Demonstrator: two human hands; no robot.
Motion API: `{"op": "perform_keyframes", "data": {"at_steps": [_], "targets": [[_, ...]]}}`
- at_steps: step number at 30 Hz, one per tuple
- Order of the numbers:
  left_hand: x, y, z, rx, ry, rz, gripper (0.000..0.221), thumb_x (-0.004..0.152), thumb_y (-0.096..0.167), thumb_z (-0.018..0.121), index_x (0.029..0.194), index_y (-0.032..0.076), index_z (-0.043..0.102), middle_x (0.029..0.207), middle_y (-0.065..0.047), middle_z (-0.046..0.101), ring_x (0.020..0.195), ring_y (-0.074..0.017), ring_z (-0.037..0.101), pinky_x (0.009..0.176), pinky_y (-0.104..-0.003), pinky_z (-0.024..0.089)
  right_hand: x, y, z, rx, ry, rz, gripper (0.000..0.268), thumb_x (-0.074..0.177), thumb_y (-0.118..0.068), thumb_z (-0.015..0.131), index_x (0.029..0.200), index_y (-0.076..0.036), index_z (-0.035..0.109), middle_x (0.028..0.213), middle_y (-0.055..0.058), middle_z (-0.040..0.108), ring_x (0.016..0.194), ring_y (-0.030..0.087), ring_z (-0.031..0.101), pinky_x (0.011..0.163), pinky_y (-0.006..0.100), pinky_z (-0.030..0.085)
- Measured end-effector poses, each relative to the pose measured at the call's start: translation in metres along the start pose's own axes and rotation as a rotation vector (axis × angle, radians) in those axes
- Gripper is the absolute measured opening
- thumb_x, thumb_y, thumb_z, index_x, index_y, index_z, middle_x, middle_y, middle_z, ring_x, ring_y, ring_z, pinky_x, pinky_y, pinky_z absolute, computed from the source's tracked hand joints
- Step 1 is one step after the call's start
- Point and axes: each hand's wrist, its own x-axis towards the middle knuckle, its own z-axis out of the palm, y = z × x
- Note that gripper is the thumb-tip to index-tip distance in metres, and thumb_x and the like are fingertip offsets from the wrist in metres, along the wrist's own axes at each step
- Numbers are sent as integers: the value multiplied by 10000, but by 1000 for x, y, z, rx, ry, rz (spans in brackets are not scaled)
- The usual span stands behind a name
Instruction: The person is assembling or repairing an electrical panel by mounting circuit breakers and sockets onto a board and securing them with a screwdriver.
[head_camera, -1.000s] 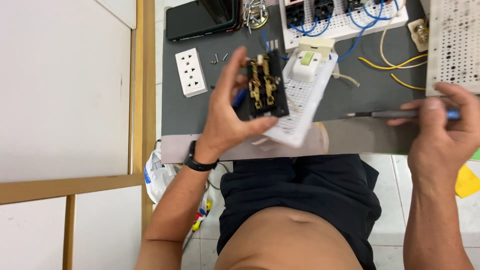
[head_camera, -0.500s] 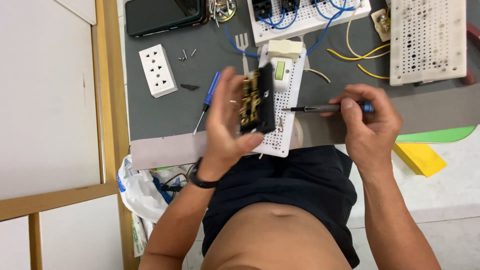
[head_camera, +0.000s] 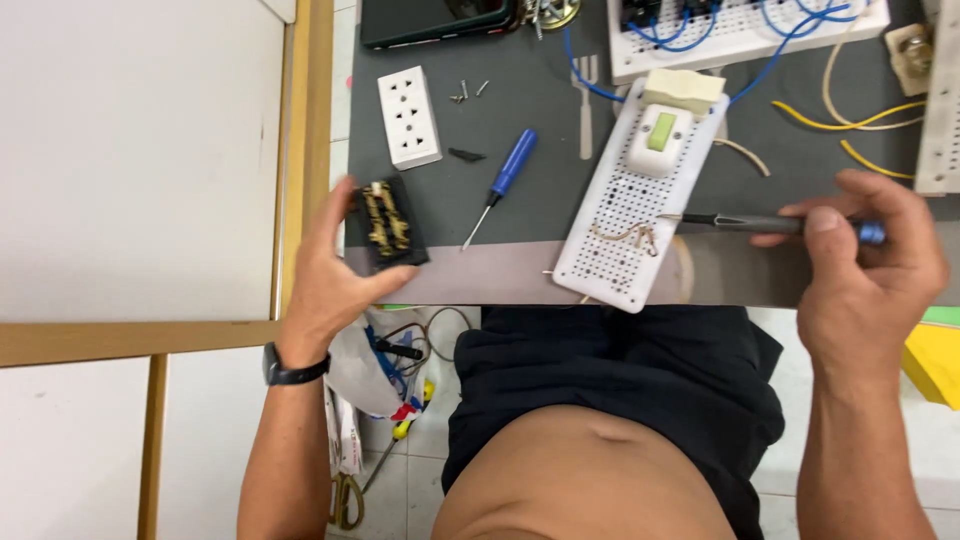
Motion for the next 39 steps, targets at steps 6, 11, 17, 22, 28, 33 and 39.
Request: {"op": "perform_keyframes", "data": {"at_steps": [6,11,17,22,28,33,39], "targets": [[20,-22,12,401,-196,25,991,597,544,828,1395,75,473,1483,-183,409,1405,-392,293,1114,-555,253,-2,6,-1,28,-8,2,300,1114,194,394,1404,121,374,1094,272,497,964,350,578,858,423,581],[31,-32,9,457,-232,70,985,646,603,795,1420,102,451,1503,-179,402,1420,-370,268,1127,-554,230,-5,11,-3,35,3,30,315,1125,171,386,1429,90,367,1122,270,493,958,345,576,866,422,584],[40,-6,-5,368,-264,98,889,679,389,809,1403,10,459,1485,-254,366,1362,-401,361,1096,-519,305,-2,10,-4,50,-7,9,315,1124,177,392,1427,96,370,1106,270,486,1034,369,589,850,431,598],[69,4,35,380,-48,76,591,963,311,621,1453,54,412,1512,-283,265,1403,-421,287,1121,-556,264,-1,11,-3,86,2,28,294,1127,153,406,1415,99,381,1110,252,482,1042,344,579,829,416,598],[81,-12,58,387,28,189,450,867,84,648,1291,-35,556,1399,-262,429,1218,-424,484,991,-490,405,1,-1,-1,87,41,78,289,1077,168,427,1357,96,412,1065,220,527,980,302,608,798,375,607],[81,-13,44,381,-68,182,441,893,72,634,1319,-18,562,1437,-244,421,1315,-409,409,1075,-492,357,2,2,-3,72,14,41,304,1069,187,431,1365,119,410,1055,238,525,963,325,617,796,386,611],[63,70,41,256,51,345,352,869,86,718,1173,-68,628,1202,-210,574,1063,-344,534,897,-420,432,5,-2,-5,144,-9,67,333,1051,158,440,1373,83,403,1052,233,554,975,310,621,797,382,622]]}}
